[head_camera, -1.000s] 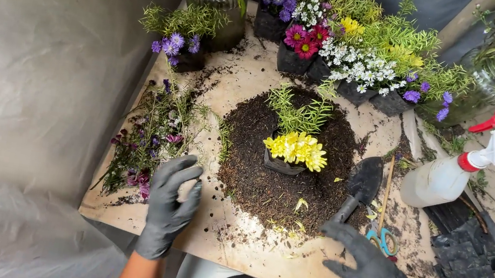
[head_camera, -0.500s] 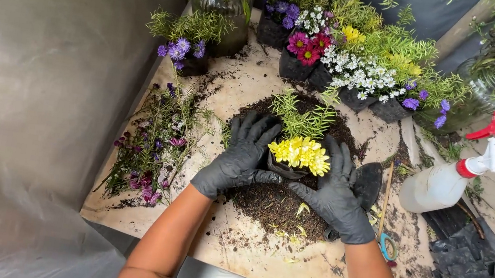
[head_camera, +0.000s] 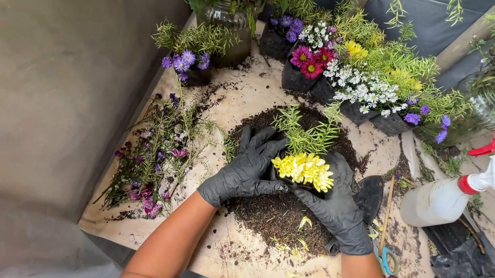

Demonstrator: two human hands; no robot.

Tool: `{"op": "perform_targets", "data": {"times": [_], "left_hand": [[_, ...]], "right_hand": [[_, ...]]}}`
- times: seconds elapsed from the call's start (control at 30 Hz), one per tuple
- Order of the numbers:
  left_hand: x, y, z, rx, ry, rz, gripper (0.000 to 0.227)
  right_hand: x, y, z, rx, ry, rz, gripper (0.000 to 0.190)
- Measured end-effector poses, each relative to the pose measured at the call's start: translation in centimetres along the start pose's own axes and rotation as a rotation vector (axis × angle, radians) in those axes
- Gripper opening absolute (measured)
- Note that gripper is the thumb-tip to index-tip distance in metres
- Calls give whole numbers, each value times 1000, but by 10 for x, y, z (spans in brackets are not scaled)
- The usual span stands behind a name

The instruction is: The person arranges yellow flowers into a small black pot filled with soil. They use shears to trim the flower stems and a wooden stick to adjust the soil around the base of the flowers. The person also uses a spray bottle to mist the arrangement and adds more soil to the pot.

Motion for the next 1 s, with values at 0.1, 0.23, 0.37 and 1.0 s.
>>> {"op": "perform_targets", "data": {"times": [0.1,0.23,0.37,1.0], "left_hand": [[3,0,-6,-47,60,-35,110],[2,-5,-16,-137,176,-83,101],[5,1,-20,-107,240,-139,94],[7,14,-22,-242,299,-157,78]], "right_hand": [[8,-2,-4,-35,-39,-88,92],[6,-27,-6,33,-4,-189,83],[5,-29,-13,144,67,-244,85],[20,-13,-38,665,328,-484,94]]}}
Point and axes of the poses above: each hand's wrist, its own x-axis away from the middle knuckle, its own z-axis out of the back of the hand, y = z × x, the point moved 6 cm from there along -x, towards the middle knuckle, and after that the axes turned 13 degrees about -y, right-handed, at the moved point
